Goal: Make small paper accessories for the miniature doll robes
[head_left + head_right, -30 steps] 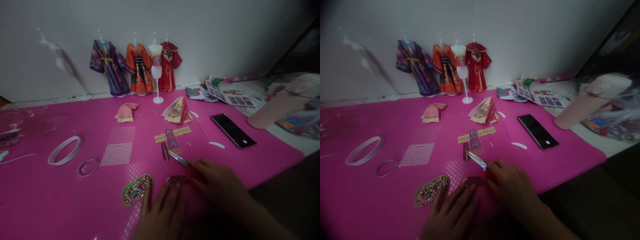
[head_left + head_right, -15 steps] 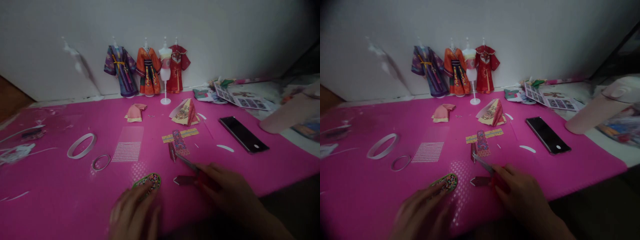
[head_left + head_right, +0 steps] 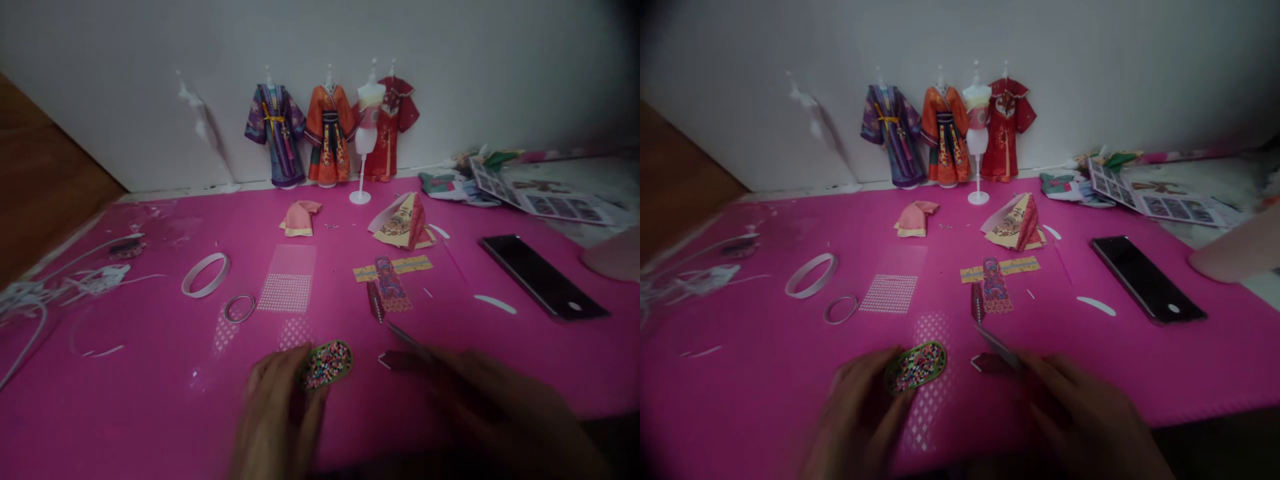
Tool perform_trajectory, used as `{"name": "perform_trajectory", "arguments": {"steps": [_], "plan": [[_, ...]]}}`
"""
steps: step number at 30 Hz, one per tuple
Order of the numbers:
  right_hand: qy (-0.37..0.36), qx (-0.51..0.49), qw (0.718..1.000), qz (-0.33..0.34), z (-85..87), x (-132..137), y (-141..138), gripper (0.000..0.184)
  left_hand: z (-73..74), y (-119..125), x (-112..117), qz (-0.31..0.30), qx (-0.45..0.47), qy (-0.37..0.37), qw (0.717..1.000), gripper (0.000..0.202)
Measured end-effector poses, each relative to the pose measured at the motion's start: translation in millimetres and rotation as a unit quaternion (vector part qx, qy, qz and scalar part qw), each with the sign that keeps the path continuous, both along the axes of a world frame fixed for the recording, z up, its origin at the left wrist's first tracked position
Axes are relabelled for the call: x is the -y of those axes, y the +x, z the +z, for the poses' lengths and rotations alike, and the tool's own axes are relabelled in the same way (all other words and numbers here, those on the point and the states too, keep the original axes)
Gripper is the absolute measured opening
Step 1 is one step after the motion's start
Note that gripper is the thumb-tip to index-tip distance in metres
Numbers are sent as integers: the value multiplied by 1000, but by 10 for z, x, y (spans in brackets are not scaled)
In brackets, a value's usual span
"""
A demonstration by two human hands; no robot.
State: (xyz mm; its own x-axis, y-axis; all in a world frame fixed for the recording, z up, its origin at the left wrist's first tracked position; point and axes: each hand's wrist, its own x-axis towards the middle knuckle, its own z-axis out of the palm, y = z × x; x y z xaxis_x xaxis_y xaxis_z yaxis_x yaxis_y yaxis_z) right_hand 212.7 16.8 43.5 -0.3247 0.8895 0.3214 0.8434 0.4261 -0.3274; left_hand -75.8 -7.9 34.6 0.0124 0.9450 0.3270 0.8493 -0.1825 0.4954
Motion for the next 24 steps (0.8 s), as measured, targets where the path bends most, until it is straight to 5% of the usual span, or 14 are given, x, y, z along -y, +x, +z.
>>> {"name": "perform_trajectory", "arguments": {"steps": [7, 24], "plan": [[22, 19, 999, 43, 14, 12, -14, 34, -10, 13, 82, 51, 24, 20, 998, 39], [51, 32, 997, 53, 0, 24, -14, 31, 30, 94, 92, -26, -52, 68, 996, 38]]}}
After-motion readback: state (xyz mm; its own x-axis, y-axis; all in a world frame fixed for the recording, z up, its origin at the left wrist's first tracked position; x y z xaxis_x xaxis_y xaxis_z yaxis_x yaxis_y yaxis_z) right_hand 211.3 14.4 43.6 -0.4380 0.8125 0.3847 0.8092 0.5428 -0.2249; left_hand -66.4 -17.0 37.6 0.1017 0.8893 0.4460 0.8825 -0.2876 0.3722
